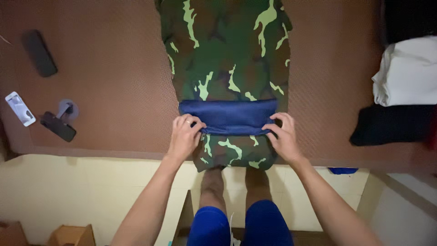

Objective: The person folds several pieces of clothing on a bed, including a light blue garment, a red garment, and dark shorts. Each item is smoothed, folded into a compact rectangle, and placed in a neat stack on the bed.

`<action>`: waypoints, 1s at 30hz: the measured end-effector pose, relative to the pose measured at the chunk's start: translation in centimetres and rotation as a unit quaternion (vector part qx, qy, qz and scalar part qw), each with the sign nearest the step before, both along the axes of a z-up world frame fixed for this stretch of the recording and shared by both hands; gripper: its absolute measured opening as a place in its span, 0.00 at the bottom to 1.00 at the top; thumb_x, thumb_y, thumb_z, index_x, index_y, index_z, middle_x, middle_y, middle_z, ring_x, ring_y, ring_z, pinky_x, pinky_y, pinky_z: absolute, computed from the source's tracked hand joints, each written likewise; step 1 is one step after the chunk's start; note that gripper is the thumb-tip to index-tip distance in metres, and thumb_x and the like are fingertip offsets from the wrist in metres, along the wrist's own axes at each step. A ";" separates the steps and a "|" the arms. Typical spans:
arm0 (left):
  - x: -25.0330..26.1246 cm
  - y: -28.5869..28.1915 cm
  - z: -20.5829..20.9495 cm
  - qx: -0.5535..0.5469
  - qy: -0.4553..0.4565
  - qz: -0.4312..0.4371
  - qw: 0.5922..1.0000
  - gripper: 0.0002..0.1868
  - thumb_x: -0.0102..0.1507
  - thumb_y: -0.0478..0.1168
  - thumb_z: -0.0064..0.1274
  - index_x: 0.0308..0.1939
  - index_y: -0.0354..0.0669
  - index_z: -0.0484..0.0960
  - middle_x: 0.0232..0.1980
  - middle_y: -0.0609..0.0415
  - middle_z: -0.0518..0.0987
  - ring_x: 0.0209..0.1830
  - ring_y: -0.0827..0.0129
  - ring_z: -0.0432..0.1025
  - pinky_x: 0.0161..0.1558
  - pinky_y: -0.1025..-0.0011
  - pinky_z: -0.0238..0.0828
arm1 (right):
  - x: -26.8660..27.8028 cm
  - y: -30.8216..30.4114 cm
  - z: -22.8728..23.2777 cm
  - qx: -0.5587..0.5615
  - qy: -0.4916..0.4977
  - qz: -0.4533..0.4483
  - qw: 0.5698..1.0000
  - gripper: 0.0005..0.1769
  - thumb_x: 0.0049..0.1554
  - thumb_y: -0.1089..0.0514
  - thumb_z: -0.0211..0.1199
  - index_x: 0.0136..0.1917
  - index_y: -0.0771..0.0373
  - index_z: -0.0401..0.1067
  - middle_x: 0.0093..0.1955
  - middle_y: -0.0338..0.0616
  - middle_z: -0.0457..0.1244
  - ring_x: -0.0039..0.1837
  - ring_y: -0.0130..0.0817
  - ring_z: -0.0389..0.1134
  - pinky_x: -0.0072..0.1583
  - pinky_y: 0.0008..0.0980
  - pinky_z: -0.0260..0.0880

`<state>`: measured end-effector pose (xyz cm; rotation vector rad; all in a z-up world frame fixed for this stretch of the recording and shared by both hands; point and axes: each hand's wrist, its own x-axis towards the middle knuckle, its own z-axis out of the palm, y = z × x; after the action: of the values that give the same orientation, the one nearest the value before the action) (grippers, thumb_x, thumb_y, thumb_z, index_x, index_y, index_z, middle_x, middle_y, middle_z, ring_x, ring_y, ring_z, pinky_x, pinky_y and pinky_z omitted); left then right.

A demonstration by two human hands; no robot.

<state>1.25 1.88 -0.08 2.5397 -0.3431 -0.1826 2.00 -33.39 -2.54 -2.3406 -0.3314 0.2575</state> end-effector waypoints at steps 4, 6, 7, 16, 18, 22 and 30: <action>-0.5 -2.1 0.5 0.034 -0.008 0.053 0.998 0.15 0.52 0.35 0.60 0.43 0.45 0.84 0.50 0.51 0.76 0.60 0.54 0.67 0.62 0.51 0.59 | 0.5 1.1 -0.5 -0.020 -0.003 0.012 1.000 0.15 0.47 0.67 0.71 0.49 0.59 0.76 0.65 0.52 0.59 0.73 0.55 0.55 0.73 0.52 0.57; -0.9 -3.3 1.3 0.028 -0.010 0.101 0.994 0.17 0.51 0.38 0.58 0.45 0.42 0.83 0.52 0.48 0.75 0.60 0.53 0.66 0.60 0.50 0.58 | 0.5 1.1 -0.4 -0.015 -0.009 0.010 1.000 0.15 0.46 0.65 0.72 0.48 0.60 0.76 0.65 0.54 0.58 0.73 0.56 0.55 0.73 0.53 0.57; -0.6 -4.3 1.5 -0.016 0.014 0.091 0.996 0.18 0.57 0.43 0.59 0.49 0.43 0.81 0.55 0.49 0.75 0.61 0.54 0.67 0.63 0.51 0.59 | 0.4 1.1 -0.5 -0.009 -0.012 0.005 1.000 0.16 0.46 0.62 0.74 0.48 0.61 0.75 0.64 0.55 0.58 0.72 0.57 0.55 0.71 0.53 0.57; 2.2 -12.6 -3.0 0.059 0.018 -0.055 0.997 0.34 0.69 0.55 0.47 0.79 0.64 0.59 0.84 0.49 0.48 0.83 0.47 0.43 0.77 0.41 0.37 | 0.3 3.0 -3.8 0.049 0.035 -0.261 0.963 0.20 0.56 0.56 0.74 0.54 0.67 0.69 0.60 0.54 0.63 0.64 0.48 0.65 0.65 0.40 0.66; 2.2 -12.7 -3.9 0.059 0.037 -0.059 0.996 0.34 0.69 0.56 0.45 0.79 0.66 0.58 0.84 0.50 0.48 0.84 0.48 0.42 0.77 0.41 0.37 | 1.1 3.6 -4.9 0.100 0.100 -0.349 0.927 0.32 0.51 0.54 0.75 0.60 0.70 0.63 0.56 0.51 0.65 0.58 0.42 0.67 0.60 0.36 0.68; 1.8 -11.8 -4.3 0.031 0.017 -0.053 0.998 0.34 0.70 0.55 0.47 0.79 0.60 0.59 0.84 0.49 0.48 0.84 0.47 0.42 0.78 0.41 0.37 | 3.0 3.8 -4.9 0.161 0.221 -0.348 0.897 0.29 0.52 0.57 0.74 0.60 0.72 0.66 0.51 0.47 0.67 0.50 0.32 0.69 0.53 0.32 0.72; -0.3 -13.0 -1.8 -0.006 0.067 0.050 0.997 0.28 0.68 0.45 0.53 0.73 0.49 0.69 0.73 0.47 0.62 0.74 0.47 0.56 0.74 0.47 0.47 | 3.2 4.2 3.8 0.146 0.158 -0.344 0.914 0.16 0.59 0.57 0.69 0.55 0.71 0.73 0.49 0.48 0.71 0.49 0.29 0.70 0.54 0.31 0.72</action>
<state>0.91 -11.13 -1.84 2.5096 -0.1654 -0.3090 5.17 -29.23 1.29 -1.9323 0.5746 0.2123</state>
